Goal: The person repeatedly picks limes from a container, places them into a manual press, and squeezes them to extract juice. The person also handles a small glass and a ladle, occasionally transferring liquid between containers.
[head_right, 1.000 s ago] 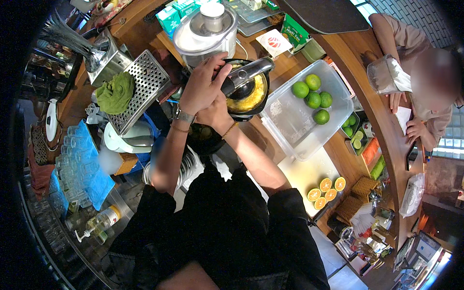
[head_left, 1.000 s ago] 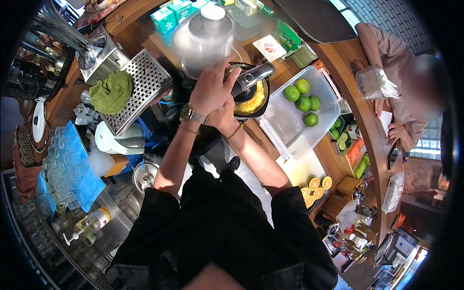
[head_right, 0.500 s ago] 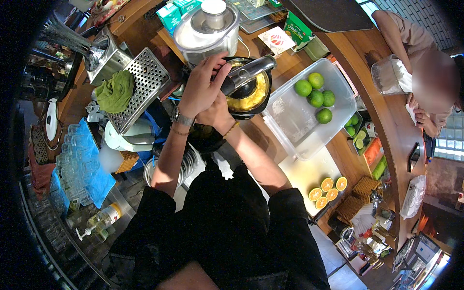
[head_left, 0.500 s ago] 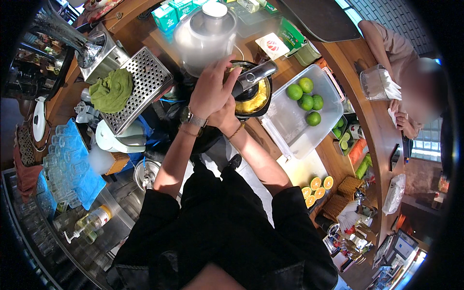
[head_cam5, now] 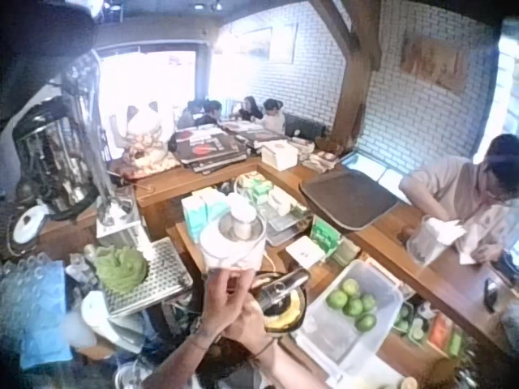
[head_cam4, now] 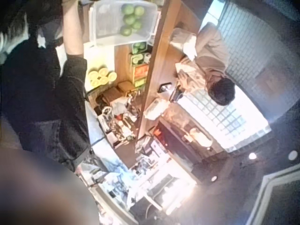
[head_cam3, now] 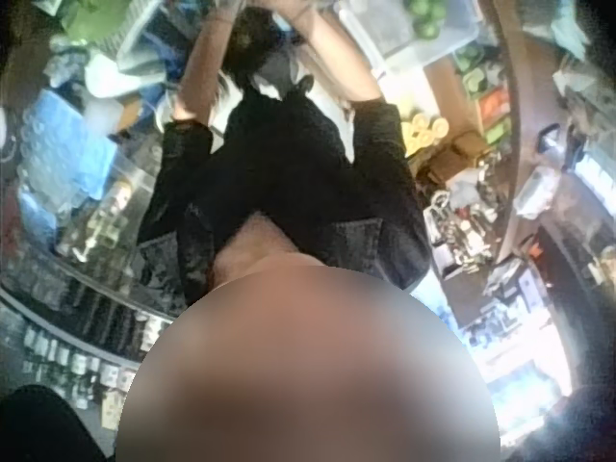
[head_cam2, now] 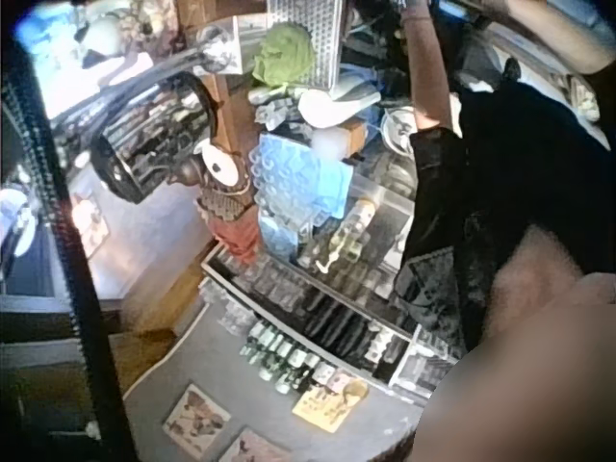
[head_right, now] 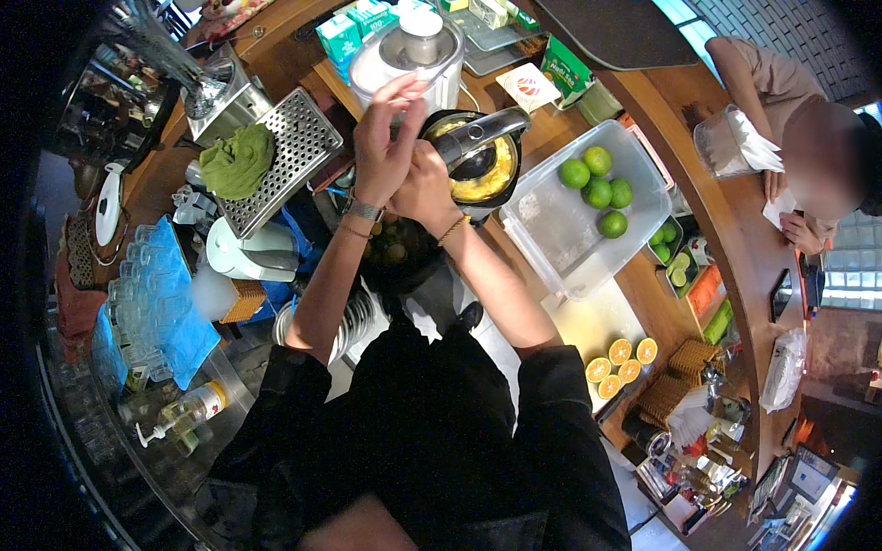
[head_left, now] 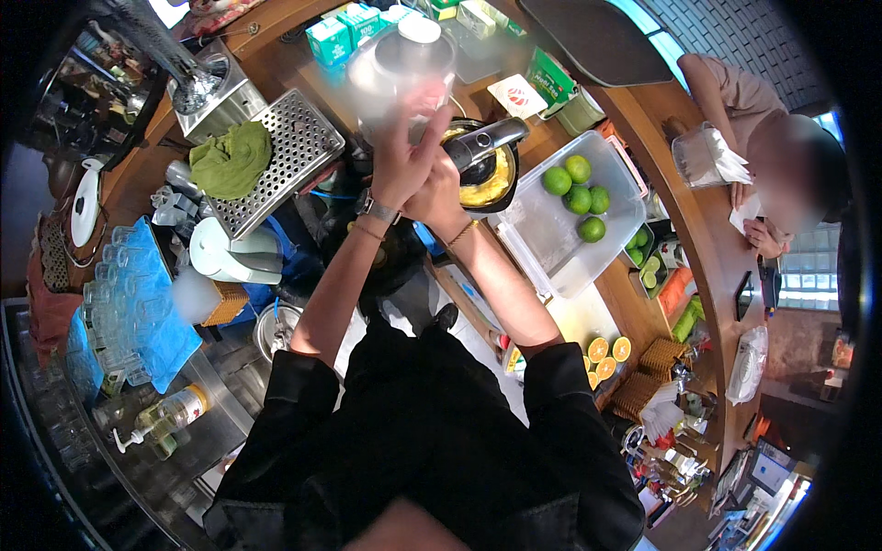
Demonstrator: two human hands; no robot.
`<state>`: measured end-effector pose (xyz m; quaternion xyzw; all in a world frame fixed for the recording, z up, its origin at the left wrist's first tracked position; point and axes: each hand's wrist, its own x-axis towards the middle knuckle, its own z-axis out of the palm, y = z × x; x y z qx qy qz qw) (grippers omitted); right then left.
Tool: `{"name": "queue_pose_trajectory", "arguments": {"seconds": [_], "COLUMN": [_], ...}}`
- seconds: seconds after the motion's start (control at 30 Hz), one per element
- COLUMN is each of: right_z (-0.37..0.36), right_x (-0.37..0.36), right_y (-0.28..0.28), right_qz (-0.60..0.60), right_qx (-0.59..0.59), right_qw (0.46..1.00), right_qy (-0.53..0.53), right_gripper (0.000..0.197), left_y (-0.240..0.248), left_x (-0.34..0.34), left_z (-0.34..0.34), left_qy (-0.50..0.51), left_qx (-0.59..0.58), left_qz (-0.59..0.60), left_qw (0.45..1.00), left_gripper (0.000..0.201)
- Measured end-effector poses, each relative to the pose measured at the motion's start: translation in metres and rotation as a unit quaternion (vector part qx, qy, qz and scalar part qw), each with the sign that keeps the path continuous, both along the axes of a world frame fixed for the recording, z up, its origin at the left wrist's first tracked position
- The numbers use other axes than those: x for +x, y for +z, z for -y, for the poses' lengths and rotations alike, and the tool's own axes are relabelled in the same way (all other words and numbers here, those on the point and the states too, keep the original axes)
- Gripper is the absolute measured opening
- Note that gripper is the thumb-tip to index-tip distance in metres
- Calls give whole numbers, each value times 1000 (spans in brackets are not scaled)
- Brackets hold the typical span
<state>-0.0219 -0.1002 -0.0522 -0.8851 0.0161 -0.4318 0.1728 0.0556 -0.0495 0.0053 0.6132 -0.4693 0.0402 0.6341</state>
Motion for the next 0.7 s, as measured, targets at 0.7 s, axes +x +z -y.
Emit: {"name": "queue_pose_trajectory", "arguments": {"seconds": [0.7], "right_z": [198], "right_x": [-96], "right_y": [148], "right_qz": [-17], "right_qx": [296], "right_qw": [924], "right_qy": [-240], "right_gripper": [64], "left_y": [-50], "left_x": [-13], "left_z": [42], "left_qy": [-22], "left_qx": [192], "left_qz": [228], "left_qw": [954], "left_gripper": [57]}}
